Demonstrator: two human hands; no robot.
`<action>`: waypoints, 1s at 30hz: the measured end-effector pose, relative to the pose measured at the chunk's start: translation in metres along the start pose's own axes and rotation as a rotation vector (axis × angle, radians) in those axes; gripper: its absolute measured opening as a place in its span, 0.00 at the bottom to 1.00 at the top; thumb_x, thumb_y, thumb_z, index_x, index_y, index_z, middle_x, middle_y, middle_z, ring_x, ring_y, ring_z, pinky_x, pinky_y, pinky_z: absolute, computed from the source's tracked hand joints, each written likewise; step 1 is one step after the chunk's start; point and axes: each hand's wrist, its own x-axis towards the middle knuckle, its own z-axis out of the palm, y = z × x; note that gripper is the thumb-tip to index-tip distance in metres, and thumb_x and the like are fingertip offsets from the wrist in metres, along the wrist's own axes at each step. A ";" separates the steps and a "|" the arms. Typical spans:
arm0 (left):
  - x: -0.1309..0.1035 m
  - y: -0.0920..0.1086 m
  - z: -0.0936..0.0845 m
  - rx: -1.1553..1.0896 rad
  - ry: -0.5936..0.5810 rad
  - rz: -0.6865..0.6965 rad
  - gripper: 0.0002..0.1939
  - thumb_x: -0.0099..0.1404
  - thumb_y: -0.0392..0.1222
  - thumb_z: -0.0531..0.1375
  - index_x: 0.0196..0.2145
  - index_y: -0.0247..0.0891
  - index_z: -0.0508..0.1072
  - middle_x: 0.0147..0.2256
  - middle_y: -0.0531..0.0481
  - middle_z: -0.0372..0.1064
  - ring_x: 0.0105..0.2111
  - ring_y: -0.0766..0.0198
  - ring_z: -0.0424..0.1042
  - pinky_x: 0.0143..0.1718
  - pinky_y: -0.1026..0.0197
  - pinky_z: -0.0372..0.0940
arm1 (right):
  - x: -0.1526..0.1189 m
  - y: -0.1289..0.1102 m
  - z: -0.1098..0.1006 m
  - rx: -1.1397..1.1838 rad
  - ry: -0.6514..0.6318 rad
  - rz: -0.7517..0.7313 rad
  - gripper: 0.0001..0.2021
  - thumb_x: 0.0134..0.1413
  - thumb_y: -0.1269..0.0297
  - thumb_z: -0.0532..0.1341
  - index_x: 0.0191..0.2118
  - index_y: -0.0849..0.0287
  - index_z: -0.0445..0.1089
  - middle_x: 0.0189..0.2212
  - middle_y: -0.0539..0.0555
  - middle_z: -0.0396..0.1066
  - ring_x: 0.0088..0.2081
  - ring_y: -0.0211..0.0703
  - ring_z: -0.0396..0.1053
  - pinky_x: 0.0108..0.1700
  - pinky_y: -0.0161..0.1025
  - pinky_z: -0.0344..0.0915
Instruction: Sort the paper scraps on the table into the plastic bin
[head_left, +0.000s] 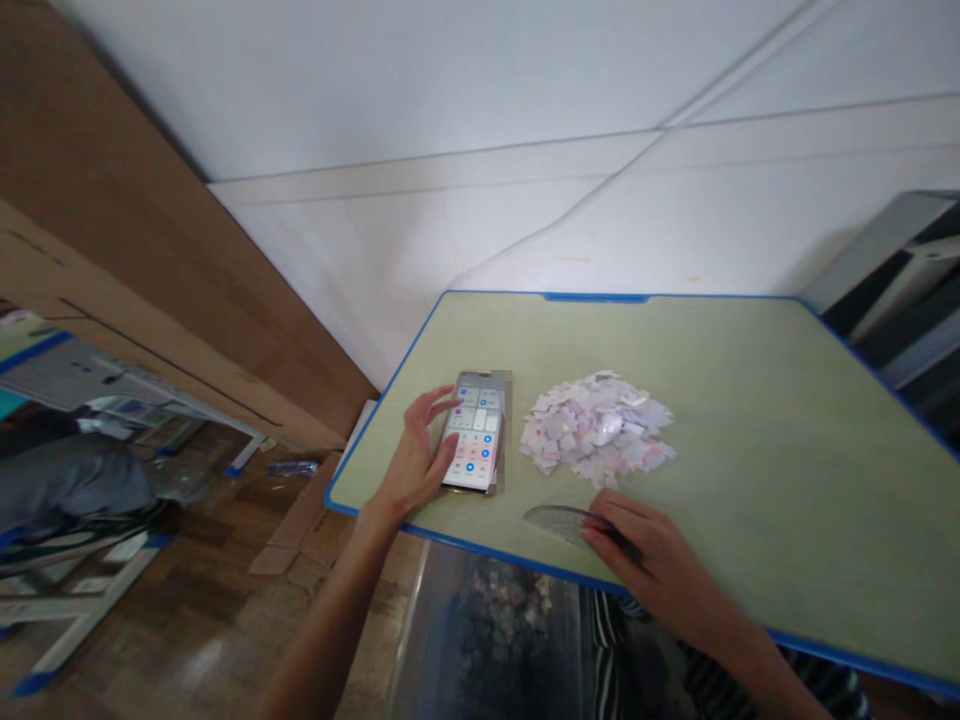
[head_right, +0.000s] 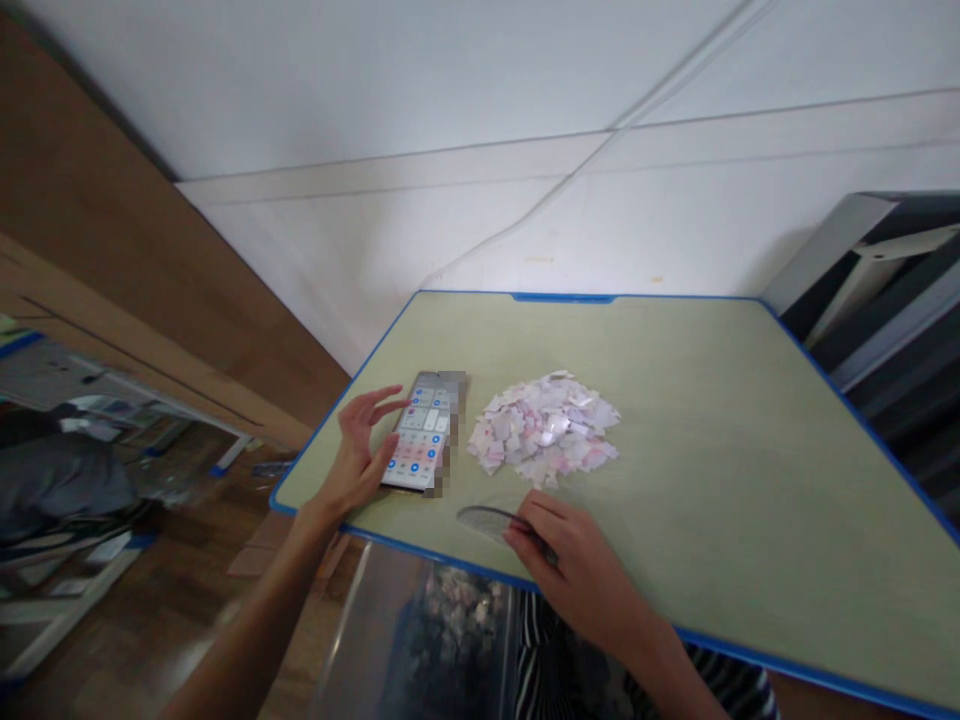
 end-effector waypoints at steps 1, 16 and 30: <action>0.000 0.000 0.000 -0.004 -0.008 0.002 0.22 0.71 0.41 0.50 0.59 0.43 0.45 0.56 0.37 0.51 0.51 0.52 0.65 0.54 0.40 0.55 | 0.000 0.000 0.000 -0.002 0.002 0.001 0.11 0.60 0.69 0.52 0.26 0.58 0.61 0.23 0.50 0.65 0.26 0.37 0.65 0.28 0.33 0.61; -0.004 0.002 -0.001 -0.134 -0.013 -0.018 0.22 0.70 0.39 0.51 0.57 0.47 0.45 0.52 0.40 0.58 0.44 0.55 0.72 0.47 0.44 0.65 | 0.000 -0.001 -0.001 -0.004 0.003 -0.015 0.10 0.60 0.69 0.52 0.26 0.57 0.62 0.23 0.50 0.66 0.26 0.38 0.65 0.28 0.33 0.62; 0.003 -0.001 -0.004 0.141 0.179 -0.052 0.12 0.67 0.37 0.53 0.48 0.40 0.58 0.41 0.47 0.64 0.36 0.59 0.72 0.41 0.51 0.66 | -0.002 0.000 -0.001 -0.008 -0.004 -0.009 0.11 0.60 0.68 0.52 0.26 0.58 0.62 0.23 0.50 0.64 0.26 0.37 0.64 0.28 0.33 0.61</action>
